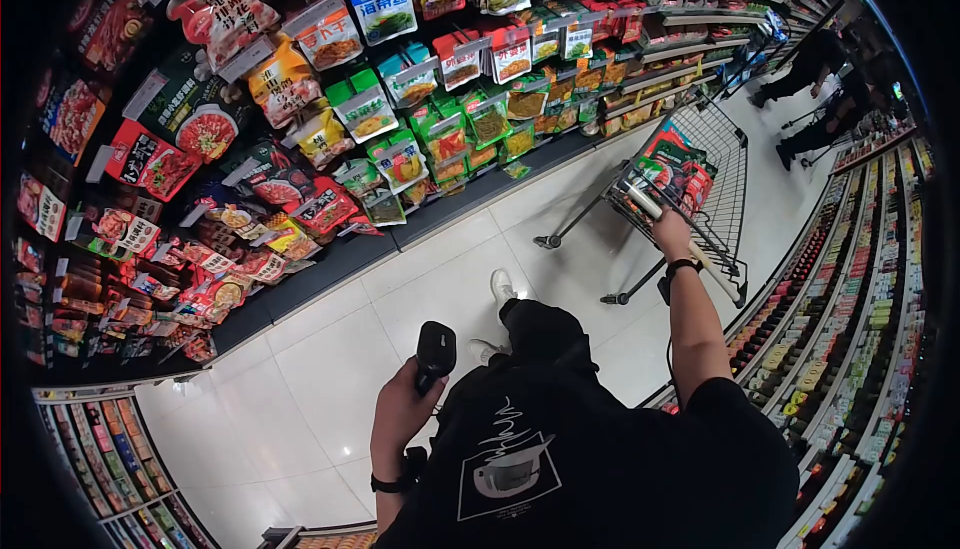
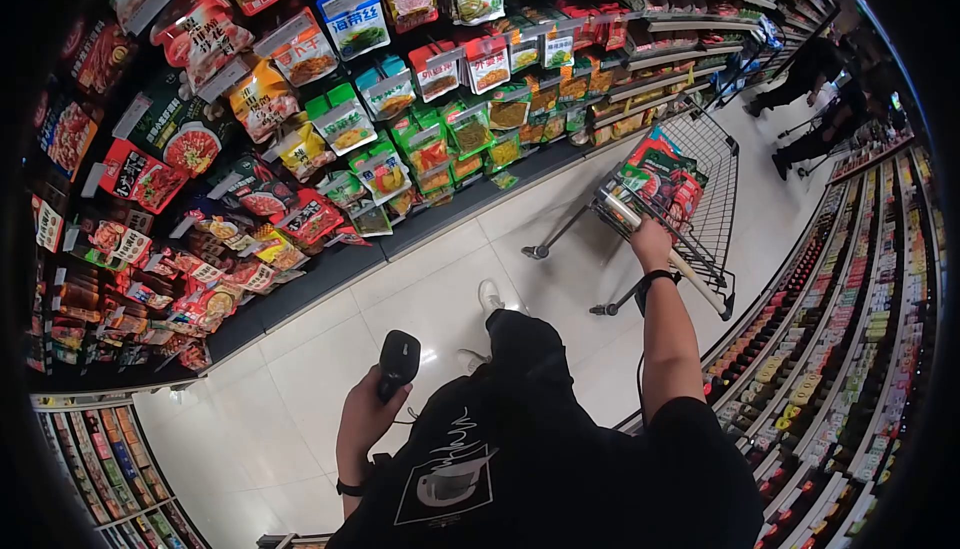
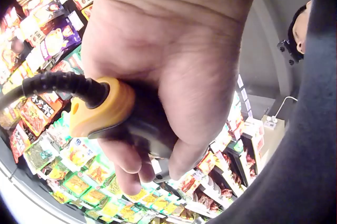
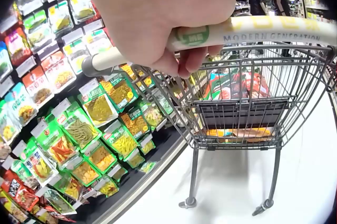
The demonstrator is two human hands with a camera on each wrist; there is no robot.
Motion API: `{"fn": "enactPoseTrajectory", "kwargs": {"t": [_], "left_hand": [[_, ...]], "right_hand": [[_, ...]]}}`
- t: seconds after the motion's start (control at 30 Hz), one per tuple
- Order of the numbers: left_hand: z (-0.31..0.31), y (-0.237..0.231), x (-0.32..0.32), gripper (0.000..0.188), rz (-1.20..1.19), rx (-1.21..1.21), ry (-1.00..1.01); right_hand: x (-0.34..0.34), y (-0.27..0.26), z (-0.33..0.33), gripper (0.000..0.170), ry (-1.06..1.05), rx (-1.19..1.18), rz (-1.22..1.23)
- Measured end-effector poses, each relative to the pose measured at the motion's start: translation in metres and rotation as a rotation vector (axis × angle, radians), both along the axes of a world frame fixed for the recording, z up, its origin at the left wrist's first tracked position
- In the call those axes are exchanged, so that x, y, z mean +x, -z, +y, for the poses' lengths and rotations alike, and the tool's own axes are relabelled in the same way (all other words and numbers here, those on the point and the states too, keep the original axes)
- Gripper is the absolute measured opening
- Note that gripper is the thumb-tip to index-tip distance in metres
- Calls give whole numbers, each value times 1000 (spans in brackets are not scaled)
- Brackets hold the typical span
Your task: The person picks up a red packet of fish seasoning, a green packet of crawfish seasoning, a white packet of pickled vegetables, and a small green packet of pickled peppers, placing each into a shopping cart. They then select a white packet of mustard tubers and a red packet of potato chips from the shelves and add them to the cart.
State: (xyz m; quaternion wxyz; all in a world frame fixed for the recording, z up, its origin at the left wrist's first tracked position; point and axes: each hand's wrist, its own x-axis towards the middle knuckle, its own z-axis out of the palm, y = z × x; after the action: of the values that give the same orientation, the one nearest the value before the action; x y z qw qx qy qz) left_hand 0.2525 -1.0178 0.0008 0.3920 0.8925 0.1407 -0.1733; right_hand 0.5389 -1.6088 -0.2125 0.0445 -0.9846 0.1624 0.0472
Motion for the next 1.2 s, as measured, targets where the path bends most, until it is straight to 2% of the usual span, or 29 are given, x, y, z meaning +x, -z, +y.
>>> {"fn": "enactPoseTrajectory", "kwargs": {"t": [0.17,0.27,0.37,0.43,0.5,0.57,0.63,0.7,0.77,0.83,0.9,0.97,1.03,1.1,1.2], "left_hand": [[-2,-5,25,42,3,-9,27],[-5,6,44,42,-86,13,34],[-15,-8,81,42,9,67,41],[-27,-10,99,42,1,44,30],[-39,-12,124,43,15,32,42],[-50,-15,148,44,74,27,84],[-66,-18,170,43,102,55,101],[-83,-27,195,43,167,106,118],[-97,-27,209,43,175,60,97],[-108,-26,224,43,189,58,113],[-115,-27,234,43,211,95,166],[-116,-24,239,44,247,107,183],[-111,-17,247,46,253,92,187],[-102,-5,248,47,264,52,173],[-87,12,265,48,354,6,189]], "right_hand": [[-12,-8,3,22,-22,-78,-68],[-4,-5,-7,24,9,-24,27],[4,7,-19,26,-13,21,150],[10,-16,-12,27,-33,47,257],[11,-34,7,29,-57,-48,274],[18,-40,29,27,-172,-191,174],[37,-55,62,22,-218,-126,-5],[60,-90,112,16,-310,70,-205],[82,-85,148,12,-500,242,-275],[95,-58,179,13,-708,478,-266],[86,13,195,25,-788,582,71],[59,70,187,44,-793,451,685],[14,114,159,56,-909,359,1025],[-26,116,137,51,-799,439,1035],[-59,152,124,46,-666,578,970]]}}
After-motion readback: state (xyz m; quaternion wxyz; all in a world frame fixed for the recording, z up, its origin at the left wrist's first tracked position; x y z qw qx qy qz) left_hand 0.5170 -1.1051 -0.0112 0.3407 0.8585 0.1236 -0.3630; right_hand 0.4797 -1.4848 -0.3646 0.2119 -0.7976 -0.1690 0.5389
